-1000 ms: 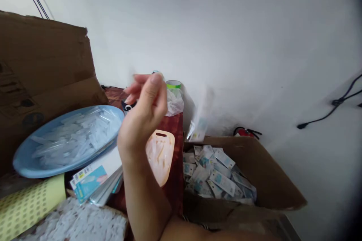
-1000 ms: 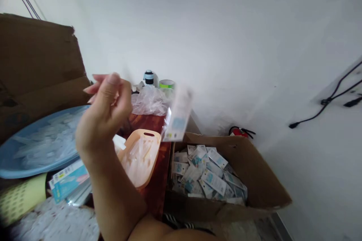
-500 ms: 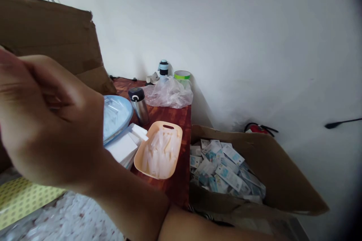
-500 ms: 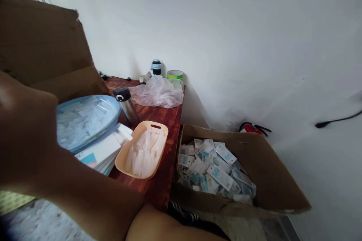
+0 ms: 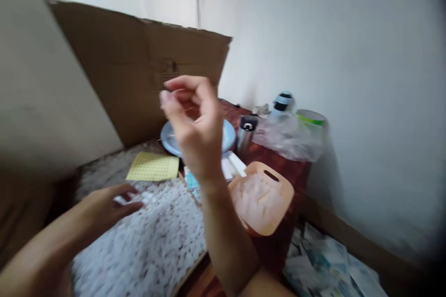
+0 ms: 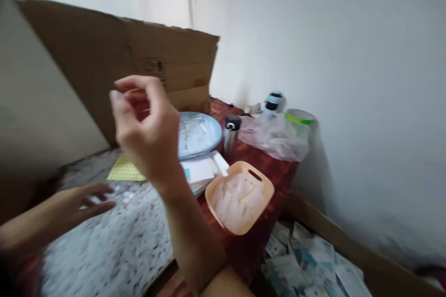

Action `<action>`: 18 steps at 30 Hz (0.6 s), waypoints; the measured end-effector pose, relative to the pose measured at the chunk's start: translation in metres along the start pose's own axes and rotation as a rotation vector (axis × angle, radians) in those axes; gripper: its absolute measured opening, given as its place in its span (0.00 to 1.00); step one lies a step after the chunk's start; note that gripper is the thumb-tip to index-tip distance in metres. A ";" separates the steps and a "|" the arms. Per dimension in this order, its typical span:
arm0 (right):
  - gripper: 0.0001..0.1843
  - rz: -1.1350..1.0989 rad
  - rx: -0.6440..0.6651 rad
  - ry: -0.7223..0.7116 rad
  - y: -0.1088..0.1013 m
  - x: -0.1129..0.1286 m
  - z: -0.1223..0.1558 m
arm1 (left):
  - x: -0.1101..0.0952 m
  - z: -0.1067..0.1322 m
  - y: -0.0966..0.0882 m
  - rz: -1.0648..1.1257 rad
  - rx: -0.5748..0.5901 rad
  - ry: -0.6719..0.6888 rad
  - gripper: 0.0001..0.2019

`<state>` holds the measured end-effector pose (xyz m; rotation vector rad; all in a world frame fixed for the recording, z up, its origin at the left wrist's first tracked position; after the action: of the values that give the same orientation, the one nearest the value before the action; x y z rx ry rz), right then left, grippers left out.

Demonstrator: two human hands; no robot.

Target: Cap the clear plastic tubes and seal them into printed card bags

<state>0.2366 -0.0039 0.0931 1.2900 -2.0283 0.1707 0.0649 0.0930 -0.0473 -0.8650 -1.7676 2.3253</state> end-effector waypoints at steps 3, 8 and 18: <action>0.05 0.212 0.114 -0.069 0.007 -0.009 -0.003 | 0.007 0.009 0.034 -0.185 0.183 0.060 0.17; 0.06 0.532 0.325 0.074 0.010 -0.065 -0.008 | -0.012 -0.015 0.073 -0.181 0.313 0.008 0.37; 0.16 0.831 0.591 0.199 0.015 -0.122 0.005 | -0.013 -0.025 0.102 -0.070 0.398 0.066 0.44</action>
<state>0.2515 0.0916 0.0164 0.5996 -2.2926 1.2983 0.1137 0.0763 -0.1395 -0.7859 -1.2223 2.4445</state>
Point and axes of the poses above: each hand's wrist, its own z-axis away from the middle knuckle, its own y-axis out of the palm, x = y × z, the point moved 7 cm from there along -z, towards the middle knuckle, and after that the axes turned 3 degrees about -z, right-handed, at the moved point
